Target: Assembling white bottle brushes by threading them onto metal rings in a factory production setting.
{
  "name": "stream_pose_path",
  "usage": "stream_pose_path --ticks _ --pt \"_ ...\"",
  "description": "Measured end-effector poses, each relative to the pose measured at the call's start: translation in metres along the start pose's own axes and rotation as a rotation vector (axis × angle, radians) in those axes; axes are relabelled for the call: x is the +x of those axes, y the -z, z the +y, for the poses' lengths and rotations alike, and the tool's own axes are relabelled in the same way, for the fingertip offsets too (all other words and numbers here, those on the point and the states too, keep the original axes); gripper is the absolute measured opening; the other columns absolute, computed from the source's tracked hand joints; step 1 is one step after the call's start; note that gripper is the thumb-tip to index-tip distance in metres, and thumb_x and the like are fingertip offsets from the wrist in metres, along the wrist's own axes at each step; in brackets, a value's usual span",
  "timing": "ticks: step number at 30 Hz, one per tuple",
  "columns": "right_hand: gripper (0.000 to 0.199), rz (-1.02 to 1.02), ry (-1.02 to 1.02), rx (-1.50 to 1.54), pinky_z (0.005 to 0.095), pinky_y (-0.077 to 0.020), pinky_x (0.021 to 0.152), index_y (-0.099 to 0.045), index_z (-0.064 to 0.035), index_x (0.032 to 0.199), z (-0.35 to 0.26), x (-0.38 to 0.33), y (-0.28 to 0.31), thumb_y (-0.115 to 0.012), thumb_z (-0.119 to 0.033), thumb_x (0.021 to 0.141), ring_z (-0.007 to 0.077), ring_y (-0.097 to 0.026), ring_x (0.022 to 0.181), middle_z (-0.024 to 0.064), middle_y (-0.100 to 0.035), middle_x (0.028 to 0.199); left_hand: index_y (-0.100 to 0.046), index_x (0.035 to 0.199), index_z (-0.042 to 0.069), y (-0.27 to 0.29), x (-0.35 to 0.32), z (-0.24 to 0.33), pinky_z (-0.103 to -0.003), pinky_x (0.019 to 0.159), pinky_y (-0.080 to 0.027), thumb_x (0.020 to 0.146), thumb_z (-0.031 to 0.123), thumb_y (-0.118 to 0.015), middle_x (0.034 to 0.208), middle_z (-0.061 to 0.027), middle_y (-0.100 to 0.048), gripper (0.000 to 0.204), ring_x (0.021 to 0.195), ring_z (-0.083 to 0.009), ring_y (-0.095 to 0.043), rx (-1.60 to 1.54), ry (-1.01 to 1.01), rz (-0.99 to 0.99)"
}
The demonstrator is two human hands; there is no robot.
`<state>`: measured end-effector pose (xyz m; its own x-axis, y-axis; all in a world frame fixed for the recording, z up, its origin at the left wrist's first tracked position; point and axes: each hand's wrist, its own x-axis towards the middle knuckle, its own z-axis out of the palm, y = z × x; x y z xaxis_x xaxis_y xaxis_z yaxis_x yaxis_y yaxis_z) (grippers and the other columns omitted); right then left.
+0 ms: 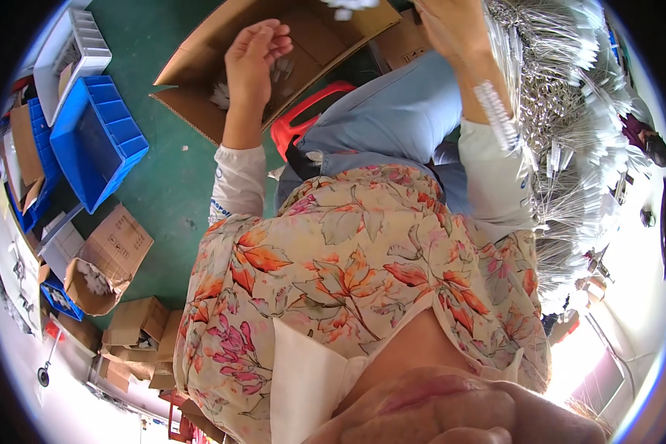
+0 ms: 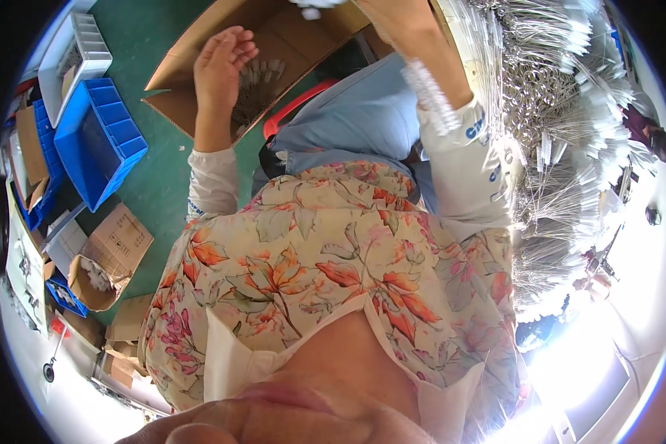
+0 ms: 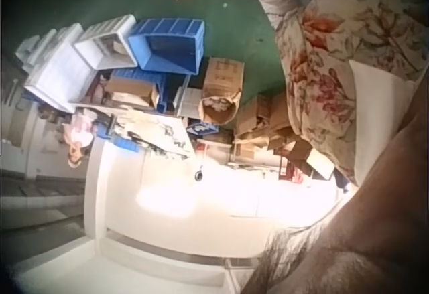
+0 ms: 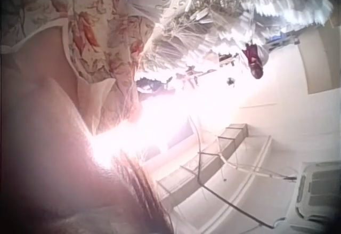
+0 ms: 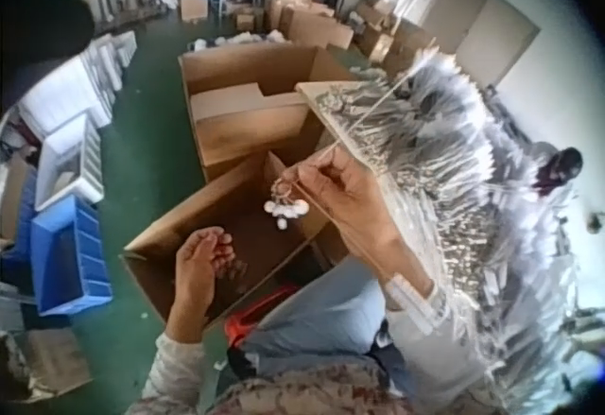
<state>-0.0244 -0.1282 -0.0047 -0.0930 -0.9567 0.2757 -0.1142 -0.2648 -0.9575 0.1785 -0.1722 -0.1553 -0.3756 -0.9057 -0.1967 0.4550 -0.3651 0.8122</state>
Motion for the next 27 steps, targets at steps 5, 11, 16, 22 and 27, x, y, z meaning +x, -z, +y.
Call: stream_pose_path --ticks 5,11,16,22,27 --pt "0.014 0.124 -0.415 0.403 0.0224 -0.0472 0.062 -0.056 -0.0047 0.091 0.021 -0.024 0.006 -0.058 -0.018 0.089 0.0115 -0.059 0.068 0.0019 -0.058 0.076 -0.057 0.104 -0.003 -0.009 -0.001 0.026 -0.034 0.078 -0.051 0.092 0.008 -0.048 0.098 -0.0154 -0.063 0.019 0.083 -0.0193 -0.061 -0.015 -0.093 0.012" --pt "0.016 -0.224 -0.633 -0.122 0.0224 -0.0437 0.061 -0.063 -0.0031 0.093 0.017 -0.038 0.003 -0.065 -0.016 0.084 0.0087 -0.055 0.068 0.0000 -0.059 0.074 -0.056 0.104 -0.003 -0.065 -0.038 0.066 -0.033 0.084 -0.049 0.084 -0.003 -0.054 0.100 -0.0146 -0.062 0.020 0.087 -0.0225 -0.062 0.567 -0.725 -0.085" --pt "0.021 -0.335 -0.714 0.065 0.0191 -0.0441 0.059 -0.064 -0.0051 0.097 0.029 -0.051 0.002 -0.063 -0.023 0.086 0.0042 -0.054 0.063 -0.0030 -0.061 0.077 -0.060 0.101 0.007 -0.075 -0.031 0.073 -0.032 0.075 -0.048 0.070 -0.005 -0.063 0.094 -0.0107 -0.062 0.034 0.083 -0.0248 -0.060 1.403 -1.012 -0.607" --pt "0.022 -0.186 -0.682 0.501 0.0212 -0.0481 0.070 -0.062 0.0006 0.101 0.023 -0.067 0.005 -0.061 -0.017 0.087 0.0088 -0.060 0.075 0.0042 -0.065 0.084 -0.057 0.087 0.006 -0.079 -0.028 0.081 -0.035 0.060 -0.045 0.076 0.005 -0.062 0.074 -0.0063 -0.058 0.012 0.072 -0.0241 -0.058 1.342 -0.848 -0.730" --pt "0.024 -0.194 -0.453 0.284 0.0237 -0.0475 0.080 -0.060 0.0012 0.107 0.013 -0.080 0.013 -0.055 -0.015 0.090 0.0122 -0.061 0.091 0.0058 -0.064 0.096 -0.058 0.083 0.005 -0.088 -0.037 0.077 -0.034 0.058 -0.046 0.078 0.005 -0.061 0.072 -0.0080 -0.058 0.005 0.067 -0.0255 -0.057 1.272 -0.726 -0.645"
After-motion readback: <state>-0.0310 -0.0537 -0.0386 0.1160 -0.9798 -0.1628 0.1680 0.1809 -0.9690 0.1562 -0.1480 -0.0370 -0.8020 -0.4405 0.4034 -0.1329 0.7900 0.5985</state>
